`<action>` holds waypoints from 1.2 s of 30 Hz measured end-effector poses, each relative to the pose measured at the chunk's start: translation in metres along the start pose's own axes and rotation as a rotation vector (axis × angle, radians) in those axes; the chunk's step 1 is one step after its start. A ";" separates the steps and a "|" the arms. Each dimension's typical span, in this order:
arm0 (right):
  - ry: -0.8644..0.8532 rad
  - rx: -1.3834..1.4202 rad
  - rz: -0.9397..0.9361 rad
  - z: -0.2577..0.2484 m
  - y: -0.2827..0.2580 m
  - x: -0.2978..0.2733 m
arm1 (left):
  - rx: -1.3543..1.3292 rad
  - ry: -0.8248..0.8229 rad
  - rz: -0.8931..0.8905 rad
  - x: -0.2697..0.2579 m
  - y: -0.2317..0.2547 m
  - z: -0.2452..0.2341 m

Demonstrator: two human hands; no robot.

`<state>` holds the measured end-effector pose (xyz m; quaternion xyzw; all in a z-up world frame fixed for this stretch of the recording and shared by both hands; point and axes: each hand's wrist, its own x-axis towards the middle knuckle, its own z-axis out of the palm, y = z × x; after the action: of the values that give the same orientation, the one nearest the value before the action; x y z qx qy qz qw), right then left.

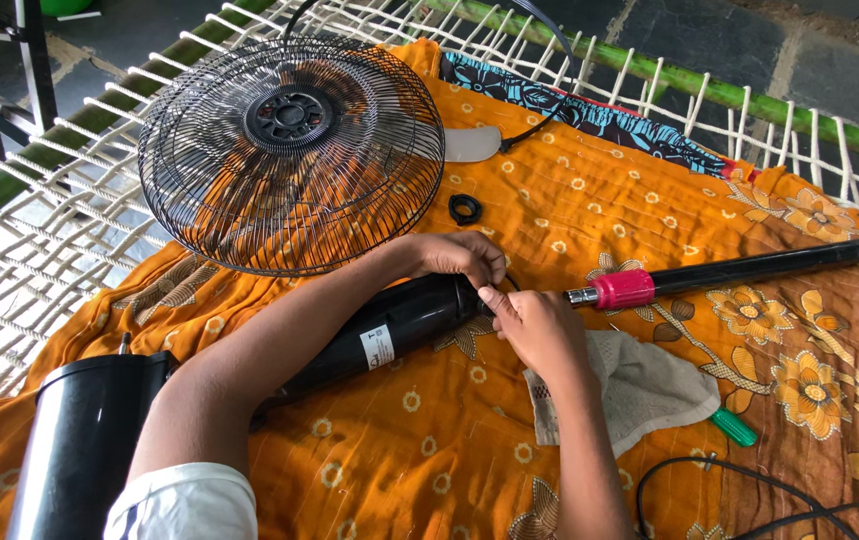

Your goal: The person cleans a small black component with a cloth, then inserts and secures it into the fan motor housing. They then pick up the fan stand, use a green screwdriver to loosen a screw, and remove the stand's inner rod. The fan head and motor remain disassembled on the cot.

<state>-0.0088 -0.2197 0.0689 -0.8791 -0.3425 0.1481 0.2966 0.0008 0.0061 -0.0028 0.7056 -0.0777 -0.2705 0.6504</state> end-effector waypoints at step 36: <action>-0.179 -0.097 0.164 -0.009 0.022 0.002 | 0.090 0.022 0.022 -0.001 0.006 0.011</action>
<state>0.0079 -0.2351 0.0620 -0.9007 -0.3011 0.2331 0.2091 -0.0039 -0.0038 0.0032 0.7362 -0.0906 -0.2516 0.6217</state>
